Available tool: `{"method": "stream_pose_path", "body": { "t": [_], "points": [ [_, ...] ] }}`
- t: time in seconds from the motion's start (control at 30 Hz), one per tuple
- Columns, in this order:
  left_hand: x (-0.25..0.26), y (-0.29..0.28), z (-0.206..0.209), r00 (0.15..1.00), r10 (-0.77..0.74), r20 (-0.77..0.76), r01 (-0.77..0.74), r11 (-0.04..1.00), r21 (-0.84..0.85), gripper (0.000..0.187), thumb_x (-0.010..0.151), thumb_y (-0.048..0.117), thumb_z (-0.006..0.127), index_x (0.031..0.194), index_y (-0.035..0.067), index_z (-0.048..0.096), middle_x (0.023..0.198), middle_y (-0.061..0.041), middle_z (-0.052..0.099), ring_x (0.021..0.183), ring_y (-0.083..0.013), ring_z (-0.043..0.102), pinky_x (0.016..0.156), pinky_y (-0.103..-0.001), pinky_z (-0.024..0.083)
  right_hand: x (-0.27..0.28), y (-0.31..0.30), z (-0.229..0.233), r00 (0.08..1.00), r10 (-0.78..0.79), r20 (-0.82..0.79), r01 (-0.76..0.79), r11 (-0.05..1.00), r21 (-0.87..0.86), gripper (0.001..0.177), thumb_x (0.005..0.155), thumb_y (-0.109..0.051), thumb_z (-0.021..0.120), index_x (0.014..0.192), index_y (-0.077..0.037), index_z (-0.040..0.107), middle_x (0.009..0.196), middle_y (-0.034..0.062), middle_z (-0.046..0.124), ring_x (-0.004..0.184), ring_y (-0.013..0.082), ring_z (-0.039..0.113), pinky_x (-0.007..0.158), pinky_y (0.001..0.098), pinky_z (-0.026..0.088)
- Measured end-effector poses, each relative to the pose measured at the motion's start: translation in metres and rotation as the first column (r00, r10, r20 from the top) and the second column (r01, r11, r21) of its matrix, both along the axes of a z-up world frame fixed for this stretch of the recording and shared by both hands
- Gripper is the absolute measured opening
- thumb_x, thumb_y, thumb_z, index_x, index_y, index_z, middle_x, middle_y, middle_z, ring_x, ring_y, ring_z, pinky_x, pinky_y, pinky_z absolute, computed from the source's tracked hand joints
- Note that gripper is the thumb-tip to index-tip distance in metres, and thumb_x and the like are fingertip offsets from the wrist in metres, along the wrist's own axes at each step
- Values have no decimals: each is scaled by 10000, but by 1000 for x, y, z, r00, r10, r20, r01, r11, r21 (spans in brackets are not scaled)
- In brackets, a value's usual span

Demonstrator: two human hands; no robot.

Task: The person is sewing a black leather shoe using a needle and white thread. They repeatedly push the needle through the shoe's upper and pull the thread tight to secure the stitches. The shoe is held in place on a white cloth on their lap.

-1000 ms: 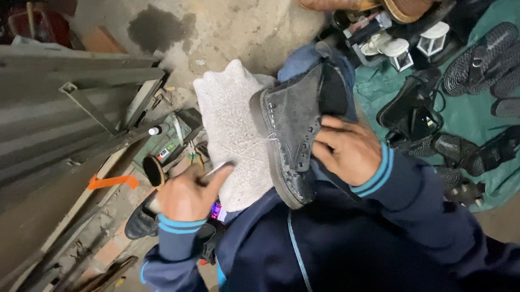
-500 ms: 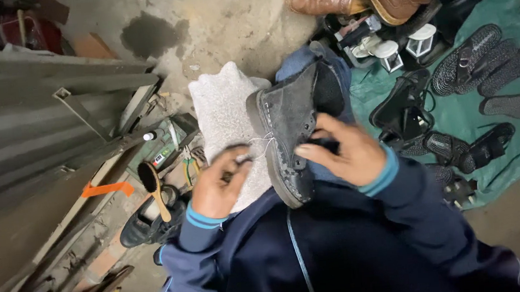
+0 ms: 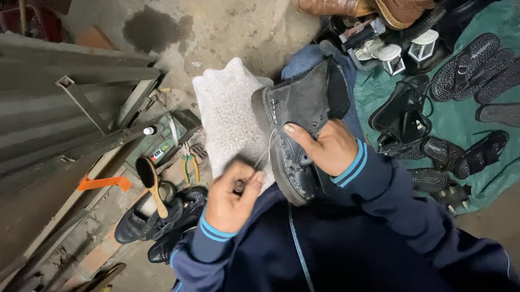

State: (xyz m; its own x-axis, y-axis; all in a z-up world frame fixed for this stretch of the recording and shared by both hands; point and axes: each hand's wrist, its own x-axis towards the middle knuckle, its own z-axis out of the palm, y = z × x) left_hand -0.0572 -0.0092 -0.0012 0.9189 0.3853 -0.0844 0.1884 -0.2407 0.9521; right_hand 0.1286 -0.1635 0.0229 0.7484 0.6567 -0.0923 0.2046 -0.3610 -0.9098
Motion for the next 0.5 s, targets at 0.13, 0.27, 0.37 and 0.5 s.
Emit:
{"method": "stream_pose_path", "body": {
  "t": [0.13, 0.27, 0.37, 0.5],
  "points": [
    [23, 16, 19, 991, 28, 128, -38, 997, 73, 220, 914, 109, 765, 770, 94, 599, 622, -72, 571, 580, -259, 548, 585, -364, 478, -5, -13, -12, 990, -6, -139, -2, 998, -59, 342, 1033, -280, 645, 983, 23, 794, 771, 218, 743, 705, 376, 719, 623, 487, 553],
    [33, 16, 13, 977, 148, 154, -183, 952, 245, 240, 906, 89, 790, 760, 91, 600, 705, -105, 634, 652, -335, 662, 592, -370, 495, -5, -39, -17, 994, 49, -95, -58, 994, -94, 280, 1010, -232, 679, 930, 15, 781, 646, 195, 689, 584, 365, 662, 541, 441, 519],
    [32, 17, 9, 970, 221, 100, -242, 909, 339, 230, 921, 101, 790, 801, 96, 594, 617, -100, 634, 579, -345, 657, 540, -379, 500, 0, -47, -1, 998, 55, -29, -58, 990, -129, 213, 987, -203, 711, 902, -17, 770, 646, 172, 669, 592, 337, 653, 566, 414, 510],
    [33, 21, 29, 988, 145, -55, -113, 915, 388, 158, 925, 5, 682, 1040, 89, 615, 642, -139, 677, 593, -438, 668, 543, -508, 524, 13, -54, 22, 1000, 25, 9, -23, 988, -156, 169, 975, -217, 724, 1007, -59, 773, 713, 195, 672, 667, 385, 672, 616, 472, 517]
  ]
}}
